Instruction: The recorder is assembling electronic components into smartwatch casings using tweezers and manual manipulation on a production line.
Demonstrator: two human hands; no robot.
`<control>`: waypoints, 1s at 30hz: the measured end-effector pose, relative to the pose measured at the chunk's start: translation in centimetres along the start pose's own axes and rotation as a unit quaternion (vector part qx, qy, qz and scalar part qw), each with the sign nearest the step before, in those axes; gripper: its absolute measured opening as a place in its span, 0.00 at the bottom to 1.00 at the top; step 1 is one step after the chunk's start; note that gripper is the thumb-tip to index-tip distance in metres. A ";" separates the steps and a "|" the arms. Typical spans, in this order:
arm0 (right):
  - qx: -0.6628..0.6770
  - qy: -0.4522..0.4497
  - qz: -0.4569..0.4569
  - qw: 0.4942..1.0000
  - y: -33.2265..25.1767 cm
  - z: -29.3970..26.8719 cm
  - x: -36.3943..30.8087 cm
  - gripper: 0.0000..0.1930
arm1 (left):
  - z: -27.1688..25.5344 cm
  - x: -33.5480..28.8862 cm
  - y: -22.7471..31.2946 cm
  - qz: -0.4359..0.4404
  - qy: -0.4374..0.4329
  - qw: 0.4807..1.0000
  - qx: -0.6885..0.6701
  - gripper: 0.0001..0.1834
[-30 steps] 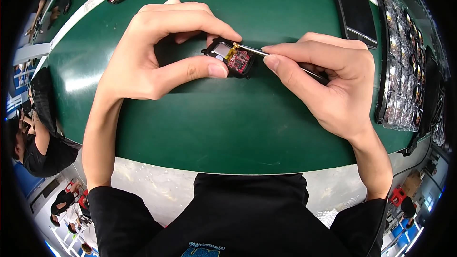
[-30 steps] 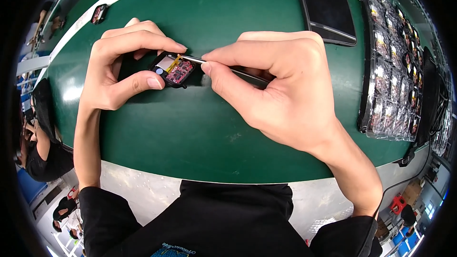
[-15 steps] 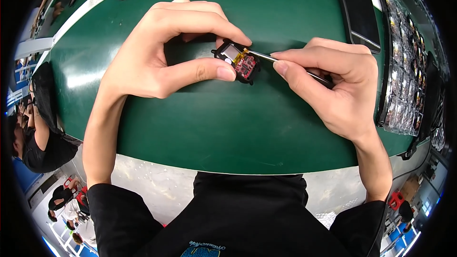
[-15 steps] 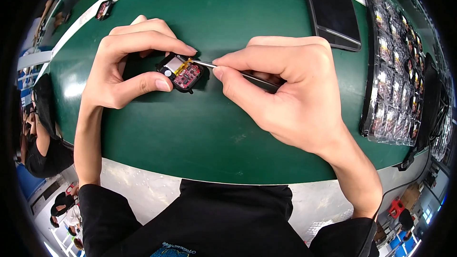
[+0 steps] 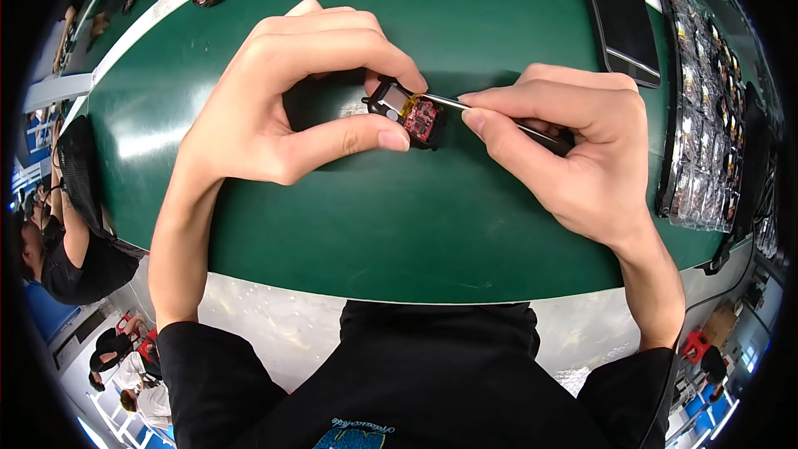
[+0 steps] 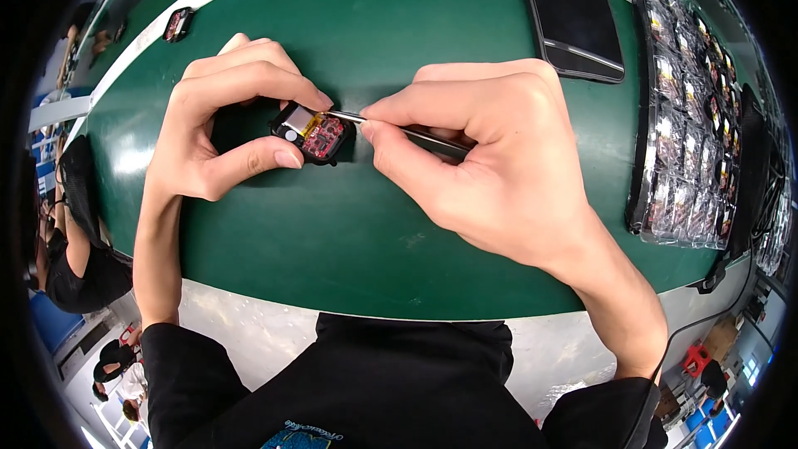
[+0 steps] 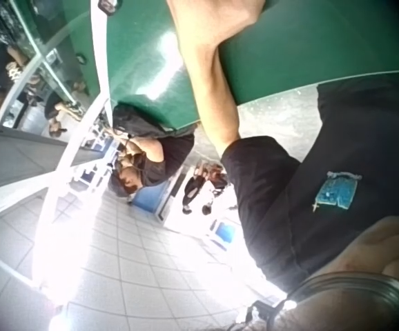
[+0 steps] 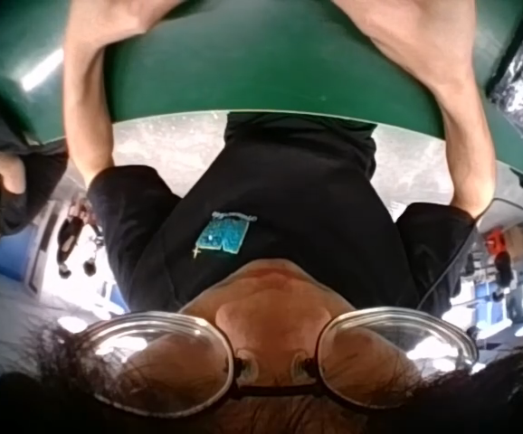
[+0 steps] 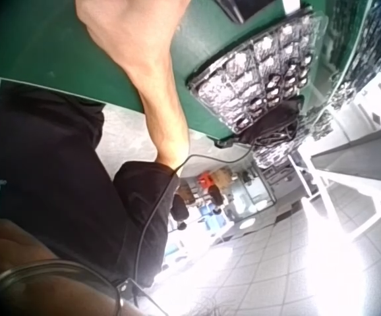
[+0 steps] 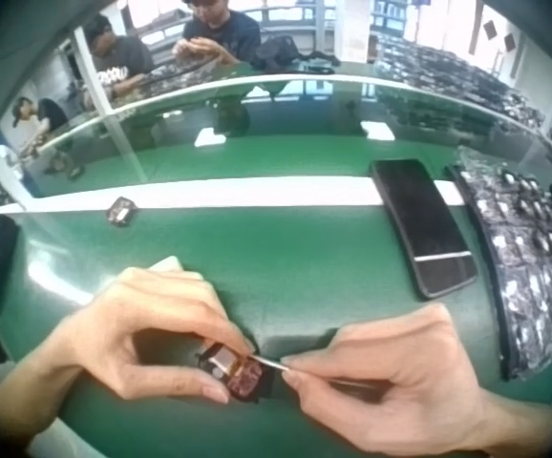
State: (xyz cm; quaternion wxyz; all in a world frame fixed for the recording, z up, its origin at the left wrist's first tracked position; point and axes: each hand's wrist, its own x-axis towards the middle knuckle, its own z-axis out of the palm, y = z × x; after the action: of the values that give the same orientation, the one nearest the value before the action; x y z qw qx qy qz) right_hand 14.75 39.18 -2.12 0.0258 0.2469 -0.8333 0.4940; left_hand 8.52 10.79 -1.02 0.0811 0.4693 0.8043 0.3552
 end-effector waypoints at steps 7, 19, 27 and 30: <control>0.005 0.004 0.000 1.000 0.2 -0.2 -0.1 0.06 | 0.1 0.0 0.1 0.000 0.004 1.000 0.009 0.27; -0.002 0.019 -0.028 0.999 0.3 0.0 -0.3 0.07 | 0.0 0.0 0.3 -0.008 0.010 1.000 -0.010 0.27; -0.020 0.024 -0.045 0.998 0.0 0.3 -0.4 0.08 | 0.5 -0.2 -0.3 0.004 0.031 0.999 -0.028 0.28; -0.047 0.035 -0.091 0.994 0.3 0.6 -0.4 0.08 | 0.3 -0.1 0.0 0.008 0.034 0.999 -0.024 0.27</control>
State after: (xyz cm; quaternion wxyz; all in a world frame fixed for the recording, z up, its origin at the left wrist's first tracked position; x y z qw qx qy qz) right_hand 15.13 38.97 -2.75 0.1111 0.3027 -0.8283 0.4582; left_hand 8.71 10.89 -1.28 0.0618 0.4612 0.7942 0.3910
